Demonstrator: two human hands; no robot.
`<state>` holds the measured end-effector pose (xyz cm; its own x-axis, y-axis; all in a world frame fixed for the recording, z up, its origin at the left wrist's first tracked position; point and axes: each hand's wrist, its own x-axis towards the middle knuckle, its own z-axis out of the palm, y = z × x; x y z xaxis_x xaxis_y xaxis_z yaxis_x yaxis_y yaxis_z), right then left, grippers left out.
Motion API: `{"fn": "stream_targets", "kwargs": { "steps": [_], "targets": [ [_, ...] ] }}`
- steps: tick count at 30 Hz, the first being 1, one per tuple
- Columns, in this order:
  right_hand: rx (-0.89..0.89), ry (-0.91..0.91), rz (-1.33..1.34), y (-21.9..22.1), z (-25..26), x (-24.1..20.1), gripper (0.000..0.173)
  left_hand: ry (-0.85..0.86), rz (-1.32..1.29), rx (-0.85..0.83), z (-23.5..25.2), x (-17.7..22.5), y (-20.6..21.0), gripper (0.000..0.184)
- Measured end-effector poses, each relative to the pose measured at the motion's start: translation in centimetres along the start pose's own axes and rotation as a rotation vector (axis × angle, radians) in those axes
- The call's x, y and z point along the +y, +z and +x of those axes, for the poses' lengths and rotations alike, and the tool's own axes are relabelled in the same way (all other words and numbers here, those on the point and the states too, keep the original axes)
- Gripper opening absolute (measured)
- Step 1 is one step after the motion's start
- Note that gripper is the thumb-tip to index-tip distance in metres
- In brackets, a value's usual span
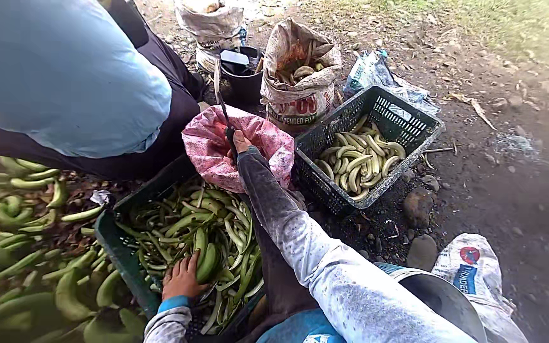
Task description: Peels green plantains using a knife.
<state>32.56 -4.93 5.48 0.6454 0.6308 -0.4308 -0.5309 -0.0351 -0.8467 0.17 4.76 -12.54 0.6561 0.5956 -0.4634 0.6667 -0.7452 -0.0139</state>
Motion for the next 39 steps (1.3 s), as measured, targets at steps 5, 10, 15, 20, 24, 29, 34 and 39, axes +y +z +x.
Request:
{"fn": "stream_targets", "kwargs": {
  "steps": [5, 10, 15, 20, 24, 29, 34, 39],
  "targets": [
    [0.026, 0.001, -0.043, -0.2, 1.7, 0.9, 0.057, -0.025, -0.217, 0.156, -0.4, 0.6, 0.3, 0.068],
    [0.054, -0.001, 0.098, 0.1, 1.3, 0.5, 0.053, -0.135, -0.898, 0.689, -1.8, 2.6, -2.9, 0.056],
    [0.099, -0.011, 0.043, 0.6, 1.1, 0.6, 0.055, 0.046, -1.183, 1.213, -4.9, 3.0, -7.0, 0.057],
    [0.042, -0.066, -0.313, 2.3, 1.6, -0.8, 0.046, -0.116, -1.443, 1.114, -4.9, 2.7, -7.6, 0.038],
    [-0.005, -0.140, -0.320, 3.4, 1.8, 2.1, 0.051, 0.159, -2.494, 1.237, -2.2, 0.5, -8.8, 0.064],
    [-0.084, -0.037, -0.252, 4.0, 1.9, 3.5, 0.053, 0.247, -2.325, 1.015, -5.2, -2.7, -10.2, 0.058],
    [-0.247, -0.270, -0.495, 4.6, 0.7, 8.4, 0.043, -0.331, -1.764, 0.892, -5.7, -3.2, -11.8, 0.045],
    [-0.391, -0.297, -0.735, 7.9, -3.3, 13.0, 0.043, -0.220, -1.708, 0.967, -5.3, -2.4, -10.5, 0.071]
  ]
}}
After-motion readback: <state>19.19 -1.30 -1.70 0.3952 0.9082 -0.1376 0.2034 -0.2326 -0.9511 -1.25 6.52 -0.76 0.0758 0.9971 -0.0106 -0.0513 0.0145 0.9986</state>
